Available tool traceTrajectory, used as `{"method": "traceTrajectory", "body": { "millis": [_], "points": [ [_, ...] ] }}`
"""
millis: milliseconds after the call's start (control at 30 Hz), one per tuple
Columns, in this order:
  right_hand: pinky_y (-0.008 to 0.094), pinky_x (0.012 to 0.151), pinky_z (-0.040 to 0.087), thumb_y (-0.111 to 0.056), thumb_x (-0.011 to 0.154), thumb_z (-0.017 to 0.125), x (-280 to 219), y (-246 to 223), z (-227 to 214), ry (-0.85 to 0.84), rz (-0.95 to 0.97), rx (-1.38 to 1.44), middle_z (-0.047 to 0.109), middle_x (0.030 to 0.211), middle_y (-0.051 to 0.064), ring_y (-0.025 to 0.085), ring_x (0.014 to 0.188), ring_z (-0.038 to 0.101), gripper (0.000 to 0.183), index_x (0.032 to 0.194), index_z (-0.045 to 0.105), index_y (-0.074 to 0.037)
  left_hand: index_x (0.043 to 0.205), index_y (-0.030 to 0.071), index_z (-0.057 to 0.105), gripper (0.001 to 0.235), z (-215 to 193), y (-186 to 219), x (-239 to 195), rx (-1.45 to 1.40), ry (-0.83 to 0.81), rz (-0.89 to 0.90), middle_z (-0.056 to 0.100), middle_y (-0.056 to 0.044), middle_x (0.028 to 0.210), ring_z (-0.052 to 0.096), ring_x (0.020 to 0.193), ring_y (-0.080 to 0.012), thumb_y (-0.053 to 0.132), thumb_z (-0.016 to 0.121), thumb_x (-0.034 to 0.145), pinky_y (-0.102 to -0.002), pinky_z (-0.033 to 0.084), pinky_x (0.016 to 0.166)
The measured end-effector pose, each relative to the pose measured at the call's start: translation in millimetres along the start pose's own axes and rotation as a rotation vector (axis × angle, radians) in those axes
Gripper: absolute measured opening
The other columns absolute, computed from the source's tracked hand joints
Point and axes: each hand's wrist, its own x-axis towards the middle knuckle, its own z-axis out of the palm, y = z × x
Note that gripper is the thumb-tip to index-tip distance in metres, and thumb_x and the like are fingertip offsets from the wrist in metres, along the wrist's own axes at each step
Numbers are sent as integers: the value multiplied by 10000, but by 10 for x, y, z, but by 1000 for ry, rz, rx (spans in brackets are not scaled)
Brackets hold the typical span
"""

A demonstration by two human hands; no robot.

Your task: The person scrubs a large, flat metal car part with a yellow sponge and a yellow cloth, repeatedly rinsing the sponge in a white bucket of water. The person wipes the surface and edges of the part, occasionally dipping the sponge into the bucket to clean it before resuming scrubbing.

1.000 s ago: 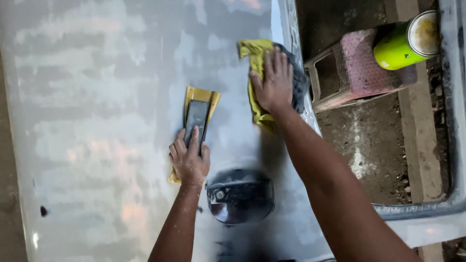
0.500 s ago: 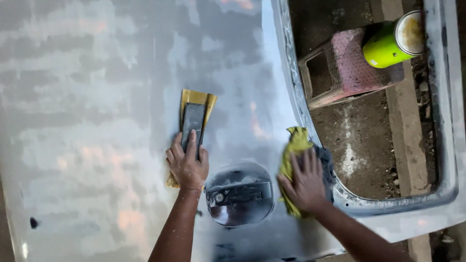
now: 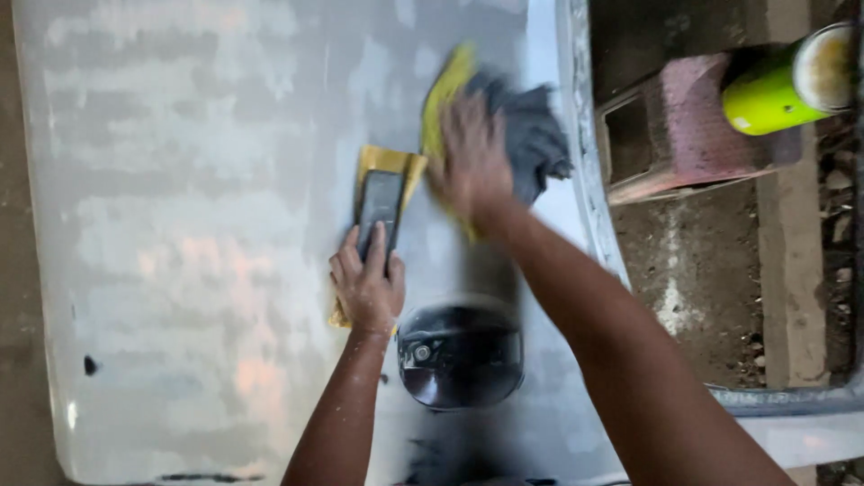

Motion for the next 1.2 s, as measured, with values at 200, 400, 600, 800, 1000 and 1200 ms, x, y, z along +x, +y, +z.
{"method": "traceTrajectory", "body": {
  "millis": [200, 400, 600, 800, 1000, 1200],
  "points": [
    [545, 1266, 17, -604, 1035, 374, -1734, 111, 98, -239, -29, 236, 255, 1684, 162, 333, 1559, 209, 760, 1626, 234, -146, 1386, 173, 686, 499, -186, -289, -128, 44, -40, -65, 550, -188, 1418, 526, 1193, -432, 242, 717, 893, -565, 447, 987],
    [639, 1173, -54, -765, 917, 336, -2604, 613, 463, -47, 300, -34, 53, 1701, 212, 406, 1554, 13, 875, 1606, 269, -229, 1390, 90, 664, 474, -746, -730, -524, -15, 50, -69, 534, -218, 1407, 518, 1248, -430, 191, 709, 929, -542, 446, 1056],
    [652, 1207, -84, -828, 921, 264, -993, -39, 225, -85, 278, 93, -34, 1716, 179, 411, 1576, -82, 966, 1644, 205, -191, 1397, 30, 642, 497, -1349, -966, -1045, -71, 49, -204, 560, -214, 1370, 543, 1228, -401, 143, 695, 915, -516, 438, 1057],
    [650, 1198, -87, -747, 943, 238, 16, -1238, 80, -225, 124, -42, -104, 1718, 101, 381, 1555, -114, 862, 1647, 91, -272, 1396, 13, 626, 504, -1646, -1149, -1524, -107, 69, -294, 549, -237, 1382, 521, 1263, -408, 129, 691, 910, -525, 421, 1081],
    [584, 1236, -74, -636, 968, 360, -871, -2402, -103, -419, -229, -11, 38, 1715, 88, 316, 1578, -37, 861, 1647, 95, -179, 1410, 7, 622, 510, -1685, -1198, -1566, -154, 73, -273, 539, -244, 1410, 513, 1277, -404, 136, 701, 923, -533, 423, 1091],
    [613, 1234, 44, -440, 921, 592, -2615, -2913, 927, -350, -602, 47, 285, 1627, 192, 400, 1553, 141, 744, 1518, 416, -33, 1415, 101, 643, 485, -1586, -1148, -1401, -195, 36, -135, 519, -204, 1423, 509, 1271, -407, 196, 695, 942, -494, 454, 1067]
  ]
}}
